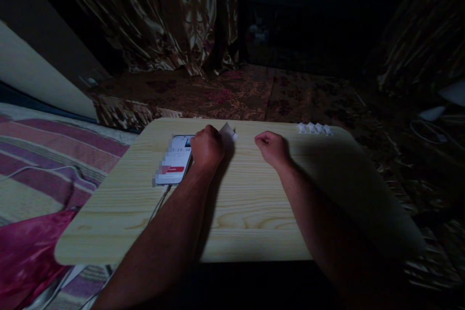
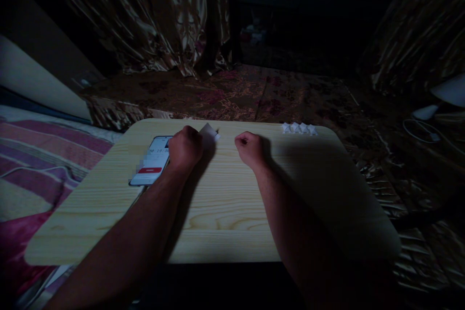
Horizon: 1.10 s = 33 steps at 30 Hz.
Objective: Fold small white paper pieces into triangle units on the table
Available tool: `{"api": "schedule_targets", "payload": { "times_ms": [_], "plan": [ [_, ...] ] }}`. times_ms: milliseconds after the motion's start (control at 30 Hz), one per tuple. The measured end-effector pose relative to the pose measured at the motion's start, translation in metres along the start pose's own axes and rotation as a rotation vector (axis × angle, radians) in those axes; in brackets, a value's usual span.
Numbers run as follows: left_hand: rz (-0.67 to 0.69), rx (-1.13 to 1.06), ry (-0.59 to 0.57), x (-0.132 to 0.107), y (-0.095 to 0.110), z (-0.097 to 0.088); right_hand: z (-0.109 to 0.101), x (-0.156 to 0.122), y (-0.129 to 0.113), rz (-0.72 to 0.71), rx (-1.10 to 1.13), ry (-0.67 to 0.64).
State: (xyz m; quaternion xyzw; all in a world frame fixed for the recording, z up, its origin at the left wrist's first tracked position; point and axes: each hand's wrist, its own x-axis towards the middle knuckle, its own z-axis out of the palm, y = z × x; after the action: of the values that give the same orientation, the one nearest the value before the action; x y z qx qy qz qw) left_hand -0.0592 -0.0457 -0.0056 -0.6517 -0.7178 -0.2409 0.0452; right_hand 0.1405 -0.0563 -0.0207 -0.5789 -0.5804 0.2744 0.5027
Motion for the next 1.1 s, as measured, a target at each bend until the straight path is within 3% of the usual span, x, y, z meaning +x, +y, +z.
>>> {"api": "schedule_targets", "payload": {
  "times_ms": [133,300,467,733,867,1100],
  "plan": [
    [-0.020,-0.070,0.002,0.000,-0.002,-0.004,-0.001,-0.002,-0.003,0.008,-0.012,-0.013],
    [-0.017,-0.218,0.016,-0.001,0.003,-0.007,-0.001,-0.007,-0.010,-0.049,-0.075,-0.133],
    [-0.039,-0.306,-0.111,-0.001,0.006,-0.001,-0.001,-0.007,-0.009,-0.046,-0.089,-0.124],
    [-0.096,-0.403,0.018,0.002,-0.001,0.000,-0.001,-0.007,-0.008,-0.035,-0.091,-0.121],
    [-0.120,-0.660,-0.017,0.002,0.004,0.001,0.000,-0.005,-0.006,-0.031,-0.075,-0.101],
    [-0.358,-1.074,-0.184,-0.003,0.026,0.009,-0.003,-0.002,-0.017,0.044,0.210,-0.103]
  ]
}}
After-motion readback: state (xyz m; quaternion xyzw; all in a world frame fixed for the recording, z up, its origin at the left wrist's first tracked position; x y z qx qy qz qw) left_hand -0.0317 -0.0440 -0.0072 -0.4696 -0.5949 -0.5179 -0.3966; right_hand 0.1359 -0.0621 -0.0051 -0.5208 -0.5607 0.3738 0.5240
